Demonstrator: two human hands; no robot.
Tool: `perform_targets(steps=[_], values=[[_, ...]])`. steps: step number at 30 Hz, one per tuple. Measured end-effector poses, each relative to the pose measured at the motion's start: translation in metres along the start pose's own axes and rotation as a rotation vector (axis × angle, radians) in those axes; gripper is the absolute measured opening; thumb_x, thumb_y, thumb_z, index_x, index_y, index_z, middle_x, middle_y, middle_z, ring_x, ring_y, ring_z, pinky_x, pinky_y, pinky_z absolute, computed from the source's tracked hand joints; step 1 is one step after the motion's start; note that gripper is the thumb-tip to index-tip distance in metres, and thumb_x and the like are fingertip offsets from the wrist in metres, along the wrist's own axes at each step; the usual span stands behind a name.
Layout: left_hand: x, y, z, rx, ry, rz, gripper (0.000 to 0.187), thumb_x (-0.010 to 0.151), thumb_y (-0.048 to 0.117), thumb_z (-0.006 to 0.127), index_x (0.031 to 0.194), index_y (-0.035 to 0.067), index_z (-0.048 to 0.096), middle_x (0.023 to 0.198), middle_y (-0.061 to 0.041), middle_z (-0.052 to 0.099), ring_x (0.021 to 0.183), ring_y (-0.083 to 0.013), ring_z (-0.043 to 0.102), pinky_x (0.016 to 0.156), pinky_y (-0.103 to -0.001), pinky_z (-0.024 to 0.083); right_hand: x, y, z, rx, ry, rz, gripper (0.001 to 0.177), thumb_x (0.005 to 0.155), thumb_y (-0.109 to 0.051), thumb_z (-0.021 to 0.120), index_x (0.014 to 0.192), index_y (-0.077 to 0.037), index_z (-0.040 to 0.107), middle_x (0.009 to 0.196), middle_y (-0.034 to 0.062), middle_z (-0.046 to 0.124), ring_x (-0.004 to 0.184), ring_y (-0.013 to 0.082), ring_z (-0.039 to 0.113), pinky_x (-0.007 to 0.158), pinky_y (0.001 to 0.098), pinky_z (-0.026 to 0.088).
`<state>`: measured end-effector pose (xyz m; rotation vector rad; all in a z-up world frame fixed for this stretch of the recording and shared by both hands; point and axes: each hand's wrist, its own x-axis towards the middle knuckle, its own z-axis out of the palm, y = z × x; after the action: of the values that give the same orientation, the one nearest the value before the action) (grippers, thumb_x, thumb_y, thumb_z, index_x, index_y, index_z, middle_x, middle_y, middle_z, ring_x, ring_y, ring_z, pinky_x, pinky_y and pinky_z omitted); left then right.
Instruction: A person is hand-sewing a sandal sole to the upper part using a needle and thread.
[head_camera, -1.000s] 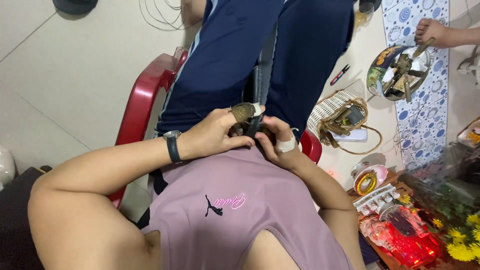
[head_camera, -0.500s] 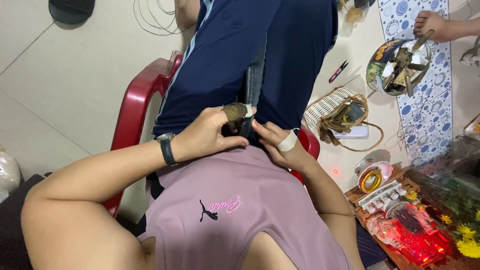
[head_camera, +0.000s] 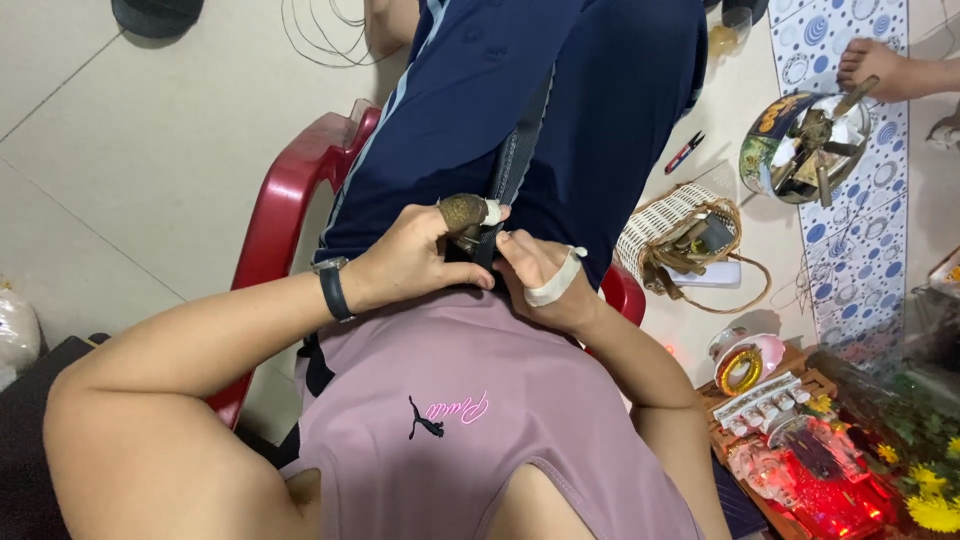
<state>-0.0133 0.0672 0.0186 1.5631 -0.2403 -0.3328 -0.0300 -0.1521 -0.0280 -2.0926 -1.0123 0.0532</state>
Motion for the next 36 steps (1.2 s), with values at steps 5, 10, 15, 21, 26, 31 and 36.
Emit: perform_targets(steps=[5, 10, 15, 21, 26, 31, 36], values=[[-0.003, 0.009, 0.003, 0.09, -0.099, 0.052, 0.055, 0.071, 0.025, 0.083, 0.113, -0.003, 0.061, 0.101, -0.025, 0.066, 0.098, -0.0417, 0.064, 0.082, -0.048, 0.054, -0.001, -0.002, -0.012, -0.011, 0.027, -0.037, 0.028, 0.084, -0.005, 0.064, 0.108, 0.005, 0.056, 0.081, 0.0178, 0.063, 0.053, 0.036, 0.061, 0.039, 0.0402, 0.048], [-0.013, 0.009, -0.014, 0.38, -0.078, 0.068, 0.022, 0.089, 0.023, 0.067, 0.091, 0.001, 0.067, 0.09, -0.015, 0.066, 0.086, -0.0343, 0.066, 0.073, -0.039, 0.054, -0.016, -0.014, -0.016, 0.392, 0.186, 0.237, 0.037, 0.08, 0.003, 0.069, 0.113, 0.008, 0.054, 0.083, 0.0181, 0.067, 0.064, 0.0321, 0.068, 0.051, 0.0349, 0.053], [-0.022, 0.038, -0.026, 0.406, -0.06, 0.045, 0.02, 0.089, 0.024, 0.066, 0.089, 0.004, 0.065, 0.096, -0.012, 0.056, 0.09, -0.0341, 0.064, 0.076, -0.038, 0.054, -0.026, -0.007, -0.005, 0.17, 0.245, 0.135, 0.031, 0.079, -0.002, 0.074, 0.108, 0.007, 0.065, 0.09, 0.0222, 0.068, 0.072, 0.0375, 0.068, 0.059, 0.0406, 0.056], [-0.006, 0.024, 0.0, -0.286, -0.167, -0.088, 0.01, 0.089, 0.006, 0.062, 0.097, 0.001, 0.064, 0.081, -0.009, 0.066, 0.077, -0.0208, 0.069, 0.069, -0.031, 0.056, -0.012, -0.012, -0.011, 0.264, 0.279, 0.132, 0.028, 0.078, -0.002, 0.076, 0.104, 0.006, 0.068, 0.083, 0.0229, 0.066, 0.066, 0.0395, 0.067, 0.055, 0.0414, 0.055], [-0.007, -0.009, 0.02, -0.02, -0.123, -0.216, 0.021, 0.083, 0.007, 0.071, 0.097, -0.001, 0.058, 0.07, -0.011, 0.069, 0.054, -0.0168, 0.068, 0.042, -0.025, 0.049, -0.019, -0.015, -0.008, 0.426, 0.329, 0.26, 0.034, 0.074, 0.001, 0.078, 0.106, 0.005, 0.067, 0.083, 0.0197, 0.068, 0.067, 0.0344, 0.068, 0.059, 0.0386, 0.055], [-0.013, 0.005, 0.013, -0.192, -0.083, -0.367, 0.03, 0.081, 0.0, 0.069, 0.106, -0.004, 0.053, 0.074, -0.015, 0.068, 0.054, -0.0149, 0.065, 0.048, -0.024, 0.054, -0.025, -0.009, -0.015, 0.536, 0.291, 0.267, 0.033, 0.076, 0.001, 0.076, 0.107, 0.004, 0.069, 0.087, 0.0194, 0.069, 0.071, 0.0303, 0.069, 0.062, 0.0367, 0.055], [-0.002, -0.01, 0.013, -0.433, 0.106, -0.31, 0.045, 0.081, -0.005, 0.068, 0.12, -0.004, 0.045, 0.1, -0.02, 0.061, 0.06, -0.0165, 0.065, 0.055, -0.025, 0.059, -0.017, -0.006, -0.025, 0.63, 0.204, 0.206, 0.028, 0.082, -0.001, 0.07, 0.109, 0.006, 0.068, 0.086, 0.0205, 0.068, 0.071, 0.0309, 0.069, 0.061, 0.0375, 0.054]])
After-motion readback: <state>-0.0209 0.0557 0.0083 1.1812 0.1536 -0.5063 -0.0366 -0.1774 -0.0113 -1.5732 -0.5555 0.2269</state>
